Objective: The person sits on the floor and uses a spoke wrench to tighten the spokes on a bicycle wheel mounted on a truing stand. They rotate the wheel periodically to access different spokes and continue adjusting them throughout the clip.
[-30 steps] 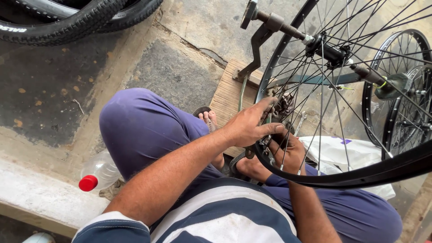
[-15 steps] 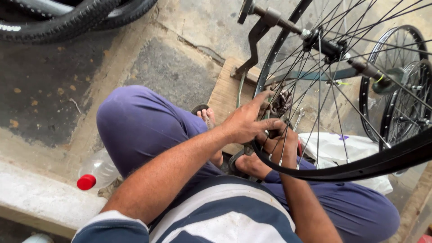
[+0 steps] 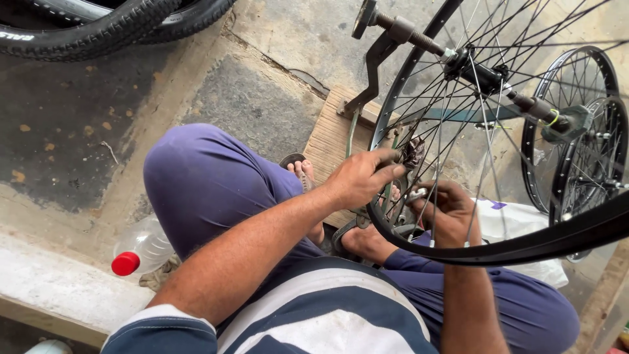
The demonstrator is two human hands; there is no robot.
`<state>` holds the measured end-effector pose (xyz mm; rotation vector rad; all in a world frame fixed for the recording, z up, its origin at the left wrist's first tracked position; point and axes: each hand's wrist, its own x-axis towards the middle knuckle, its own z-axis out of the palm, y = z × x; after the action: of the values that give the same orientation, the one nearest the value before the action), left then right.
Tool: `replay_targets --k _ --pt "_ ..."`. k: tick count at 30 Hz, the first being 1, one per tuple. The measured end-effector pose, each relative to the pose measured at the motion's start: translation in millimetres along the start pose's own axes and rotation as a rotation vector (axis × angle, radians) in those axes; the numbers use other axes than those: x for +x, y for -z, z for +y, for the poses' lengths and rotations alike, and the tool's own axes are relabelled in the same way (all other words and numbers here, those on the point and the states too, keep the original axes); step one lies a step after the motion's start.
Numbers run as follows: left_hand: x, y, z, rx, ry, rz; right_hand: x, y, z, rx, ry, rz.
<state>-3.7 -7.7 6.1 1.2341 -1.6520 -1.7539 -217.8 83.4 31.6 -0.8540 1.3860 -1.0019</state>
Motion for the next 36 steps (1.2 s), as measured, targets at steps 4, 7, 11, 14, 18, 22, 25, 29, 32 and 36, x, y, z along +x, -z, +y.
replay_targets --k 4,7,11,14,18,22,25,29,32,36 --pt "-5 -5 -3 -0.001 -0.055 -0.028 7 -2 21 -0.053 -0.204 -0.074" --pt "-6 -5 -2 0.017 -0.108 0.004 5 -19 24 -0.024 -0.134 -0.051" --pt "-5 -4 1 0.014 -0.031 -0.047 -5 -42 1 -0.319 -0.039 0.060" --pt "-8 0 2 -0.040 -0.003 -0.116 -15 -48 -27 -0.668 -0.038 0.080" --pt "-11 6 5 -0.094 -0.011 -0.191 -20 -46 -45 -0.759 -0.022 0.034" --pt "-12 9 12 -0.134 -0.004 -0.262 -12 -38 -35 -0.514 -0.103 -0.002" --pt "-15 12 14 -0.174 0.017 -0.311 -16 -27 -29 -0.330 -0.203 -0.028" --pt "-18 21 8 -0.480 0.021 -0.528 -31 -19 -26 -0.200 -0.072 -0.027" --pt "-19 21 4 -0.723 0.002 -0.705 -40 -17 -30 -0.367 -0.031 0.025" --pt "-22 16 8 -0.604 0.016 -0.664 -41 -14 -33 -0.402 -0.046 0.068"
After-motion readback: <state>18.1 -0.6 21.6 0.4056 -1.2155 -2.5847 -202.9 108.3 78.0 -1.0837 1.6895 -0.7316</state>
